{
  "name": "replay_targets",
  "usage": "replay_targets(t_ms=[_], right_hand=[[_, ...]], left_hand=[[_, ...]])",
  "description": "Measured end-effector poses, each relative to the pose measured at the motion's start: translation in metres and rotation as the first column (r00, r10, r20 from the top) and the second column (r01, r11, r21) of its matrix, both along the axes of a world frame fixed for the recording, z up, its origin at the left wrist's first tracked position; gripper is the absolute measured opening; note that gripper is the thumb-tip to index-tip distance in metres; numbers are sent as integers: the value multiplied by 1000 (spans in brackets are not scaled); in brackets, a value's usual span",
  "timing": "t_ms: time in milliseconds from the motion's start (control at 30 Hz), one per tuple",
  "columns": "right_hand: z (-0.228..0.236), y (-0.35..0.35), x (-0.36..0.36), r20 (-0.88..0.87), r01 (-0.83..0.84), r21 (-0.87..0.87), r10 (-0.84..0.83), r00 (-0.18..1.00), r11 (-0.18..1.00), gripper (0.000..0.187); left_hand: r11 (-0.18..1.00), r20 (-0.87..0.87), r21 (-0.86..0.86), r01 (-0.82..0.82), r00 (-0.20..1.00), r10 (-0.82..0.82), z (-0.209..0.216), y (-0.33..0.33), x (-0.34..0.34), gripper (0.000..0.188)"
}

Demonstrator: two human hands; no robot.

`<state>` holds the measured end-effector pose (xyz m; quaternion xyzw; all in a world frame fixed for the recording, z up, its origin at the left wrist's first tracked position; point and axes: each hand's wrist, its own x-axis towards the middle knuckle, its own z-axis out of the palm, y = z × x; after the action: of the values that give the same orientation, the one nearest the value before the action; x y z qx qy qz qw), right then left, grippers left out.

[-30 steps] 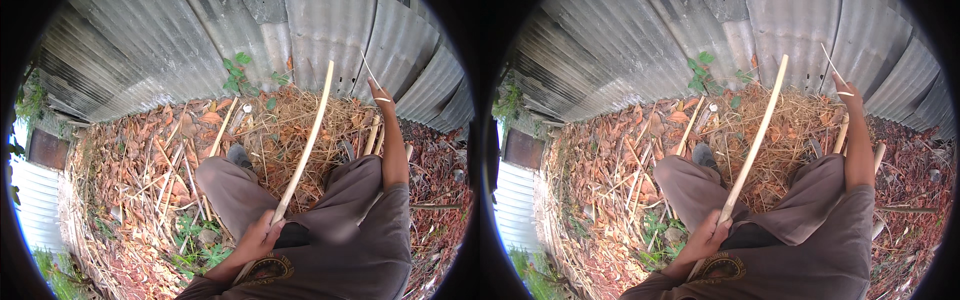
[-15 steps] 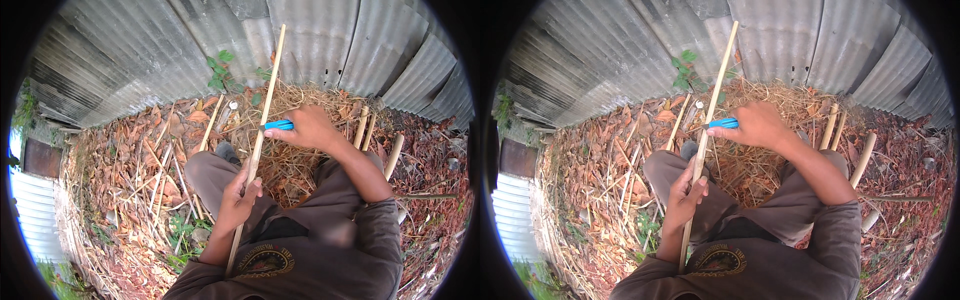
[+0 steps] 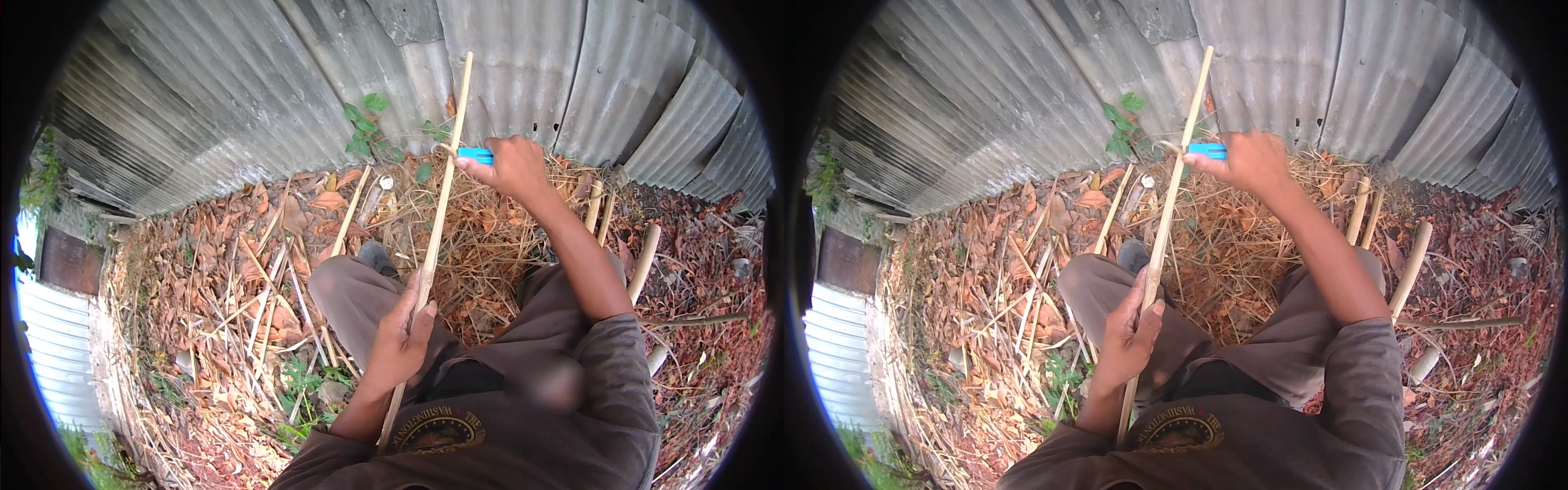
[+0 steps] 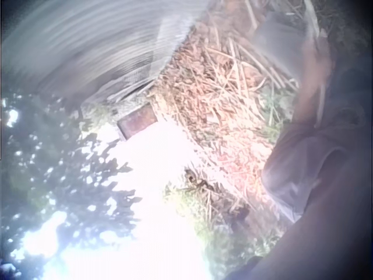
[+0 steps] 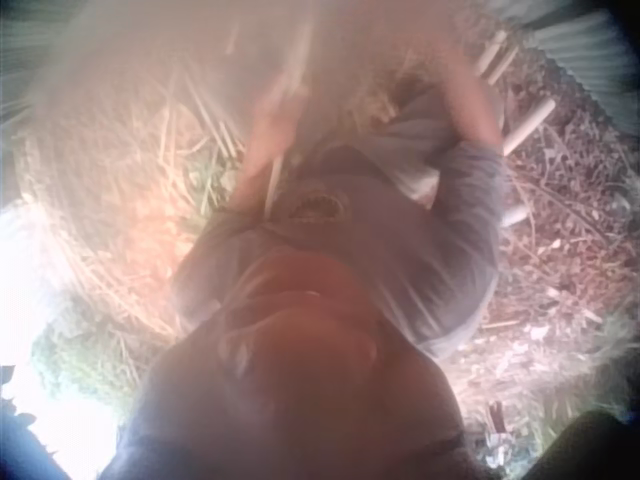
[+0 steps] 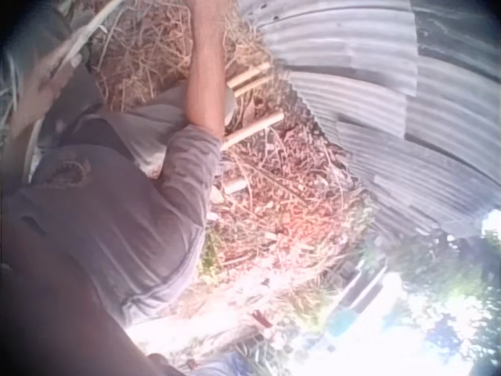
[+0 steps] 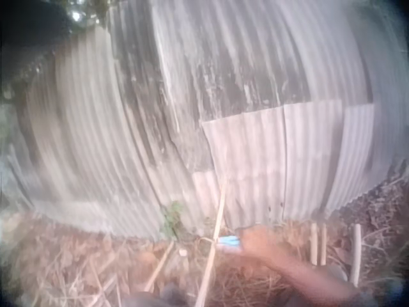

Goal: The person sits on the ground and uses a blue utility knife to shave the bark off a long wooden stick. They rotate the stick and scrape the surface repeatedly. Later, they switch to using a machete to continue shaving the stick.

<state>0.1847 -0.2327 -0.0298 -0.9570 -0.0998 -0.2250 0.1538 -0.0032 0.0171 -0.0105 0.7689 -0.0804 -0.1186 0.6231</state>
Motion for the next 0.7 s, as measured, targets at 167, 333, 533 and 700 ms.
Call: replay_targets(t_ms=[167,333,533,700], right_hand=[[3,-29,22,-19,99,-1,-99,995,995,84],[16,-77,51,-119,352,72,-343,932,933,86],[-46,-206,62,-447,741,310,-597,666,595,109],[-11,-143,30,-379,496,300,-375,846,815,96]], left_hand=[[997,105,-4,74,992,-73,-8,1,-7,51],[989,79,20,148,986,-149,-5,5,-25,52],[943,-43,-42,329,943,-331,-4,11,-68,52],[854,-406,-517,-55,894,-188,-25,18,-12,50]])
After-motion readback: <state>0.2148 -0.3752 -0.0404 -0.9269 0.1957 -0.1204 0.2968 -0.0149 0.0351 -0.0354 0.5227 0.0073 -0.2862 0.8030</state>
